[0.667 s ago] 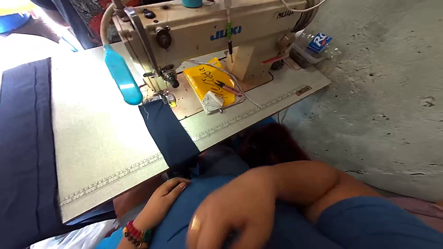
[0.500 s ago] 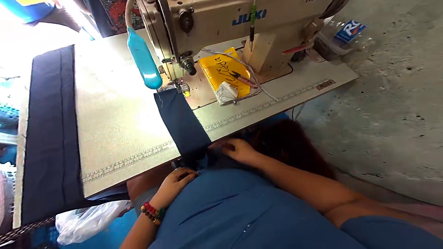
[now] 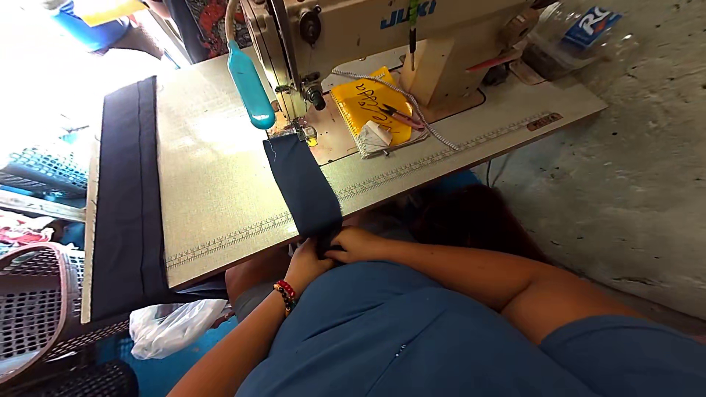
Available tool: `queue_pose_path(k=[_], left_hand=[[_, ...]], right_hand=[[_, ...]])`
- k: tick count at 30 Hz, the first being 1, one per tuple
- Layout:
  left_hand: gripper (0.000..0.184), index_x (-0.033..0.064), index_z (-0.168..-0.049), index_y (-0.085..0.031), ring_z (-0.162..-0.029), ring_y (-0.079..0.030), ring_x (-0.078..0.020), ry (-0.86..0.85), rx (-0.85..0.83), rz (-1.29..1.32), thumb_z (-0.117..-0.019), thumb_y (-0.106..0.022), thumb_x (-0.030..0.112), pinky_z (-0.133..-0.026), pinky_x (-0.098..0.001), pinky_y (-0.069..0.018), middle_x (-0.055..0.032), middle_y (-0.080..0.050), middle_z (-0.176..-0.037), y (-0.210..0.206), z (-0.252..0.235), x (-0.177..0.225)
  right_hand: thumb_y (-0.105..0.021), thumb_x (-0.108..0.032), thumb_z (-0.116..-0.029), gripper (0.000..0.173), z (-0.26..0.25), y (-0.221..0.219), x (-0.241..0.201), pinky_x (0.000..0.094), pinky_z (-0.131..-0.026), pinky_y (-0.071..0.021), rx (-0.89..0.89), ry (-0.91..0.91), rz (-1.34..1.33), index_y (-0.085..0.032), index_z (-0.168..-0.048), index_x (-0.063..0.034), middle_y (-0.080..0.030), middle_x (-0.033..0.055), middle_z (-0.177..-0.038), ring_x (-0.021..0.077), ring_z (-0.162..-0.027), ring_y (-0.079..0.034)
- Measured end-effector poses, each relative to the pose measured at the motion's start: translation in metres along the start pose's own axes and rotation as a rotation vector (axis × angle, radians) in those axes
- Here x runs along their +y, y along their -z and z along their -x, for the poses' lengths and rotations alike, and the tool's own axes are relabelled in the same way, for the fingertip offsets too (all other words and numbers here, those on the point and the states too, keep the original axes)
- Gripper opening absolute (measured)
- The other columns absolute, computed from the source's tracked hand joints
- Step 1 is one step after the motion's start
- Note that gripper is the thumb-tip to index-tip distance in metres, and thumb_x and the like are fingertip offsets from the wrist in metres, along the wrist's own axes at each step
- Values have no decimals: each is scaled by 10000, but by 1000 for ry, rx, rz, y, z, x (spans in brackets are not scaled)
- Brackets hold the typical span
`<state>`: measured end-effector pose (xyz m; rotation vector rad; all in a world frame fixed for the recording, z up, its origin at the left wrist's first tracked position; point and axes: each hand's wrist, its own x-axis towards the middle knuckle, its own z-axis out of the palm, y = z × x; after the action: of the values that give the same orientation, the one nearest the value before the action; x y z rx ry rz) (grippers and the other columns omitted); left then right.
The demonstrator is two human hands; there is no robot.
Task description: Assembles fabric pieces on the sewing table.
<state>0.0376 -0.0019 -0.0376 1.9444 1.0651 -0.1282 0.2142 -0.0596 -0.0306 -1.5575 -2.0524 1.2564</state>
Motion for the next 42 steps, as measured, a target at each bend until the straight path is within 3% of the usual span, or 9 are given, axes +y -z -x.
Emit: queue_pose_path(k=[5, 10, 14, 20, 24, 30, 37, 39, 42], left_hand=[[351, -45, -1221, -683, -1192, -638, -297, -20, 154, 41, -937, -665, 160, -1074, -446, -463, -224, -687, -1209, -3, -5, -11], [281, -51, -1200, -664, -1051, -666, -126, -79, 162, 298, -1013, -591, 146, -970, -311, -523, -149, -700, -1148, -1, 10, -35], [239, -65, -1137, -649, -974, -638, -14, -121, 200, 634, -994, -504, 58, -900, -219, -531, -62, -678, -1085, 0, 32, -42], [221, -25, -1100, -612, -922, -619, -4, -258, 360, 522, -1008, -443, 85, -852, -202, -526, -13, -642, -995, 18, 61, -42], [330, -5, -1121, -691, -971, -691, -136, -308, 571, -28, -978, -423, 123, -874, -337, -554, -106, -726, -1015, 36, 86, -46], [369, -15, -1017, -725, -910, -720, -367, -280, 836, -517, -957, -380, 101, -760, -500, -564, -204, -734, -958, 63, 123, -33], [240, -78, -1073, -696, -1057, -653, -535, 176, 741, -544, -914, -543, 16, -869, -698, -492, -333, -673, -1085, 80, 126, -66], [232, -88, -1089, -698, -1000, -682, -450, 172, 751, -326, -925, -566, 9, -854, -633, -522, -294, -687, -1060, 83, 130, -72], [217, -3, -1148, -615, -905, -710, -87, 17, 803, 486, -988, -470, 20, -816, -278, -611, -23, -710, -1024, 87, 135, -68]], right_hand=[[-600, -116, -990, 271, 1, -15, 20, 485, -1037, -477, 237, 190, -165, -733, -1115, 84, -722, 268, -1109, 368, -1112, -678], [-716, -273, -940, 378, 11, -17, 39, 409, -960, -535, 449, -165, -349, -696, -1129, 54, -714, 189, -1086, 259, -1046, -680], [-785, -397, -880, 635, 3, -12, 28, 457, -1095, -466, 357, -155, -412, -630, -1315, 38, -648, 232, -1302, 305, -1257, -602], [-718, -456, -925, 561, -20, -10, 22, 576, -1075, -446, 265, -212, -272, -683, -1248, 0, -688, 224, -1222, 343, -1218, -625], [-642, -375, -1003, 473, -23, -6, 15, 511, -1080, -450, 77, -171, -328, -668, -1255, 25, -685, 220, -1226, 296, -1210, -630], [-684, -144, -977, 238, -2, 3, -8, 192, -902, -529, -57, 132, -599, -658, -1119, 45, -722, 55, -1027, -22, -952, -658], [-656, -234, -986, 302, 9, 28, -59, 262, -875, -536, -50, 395, -406, -700, -1035, 61, -726, 113, -986, 66, -959, -675], [-648, -278, -987, 360, 9, 30, -73, 362, -780, -514, -72, 419, -240, -691, -943, 77, -694, 162, -878, 182, -860, -664], [-631, -288, -999, 388, 11, 31, -96, 451, -736, -491, -102, 486, -69, -655, -857, 73, -648, 190, -800, 285, -797, -641]])
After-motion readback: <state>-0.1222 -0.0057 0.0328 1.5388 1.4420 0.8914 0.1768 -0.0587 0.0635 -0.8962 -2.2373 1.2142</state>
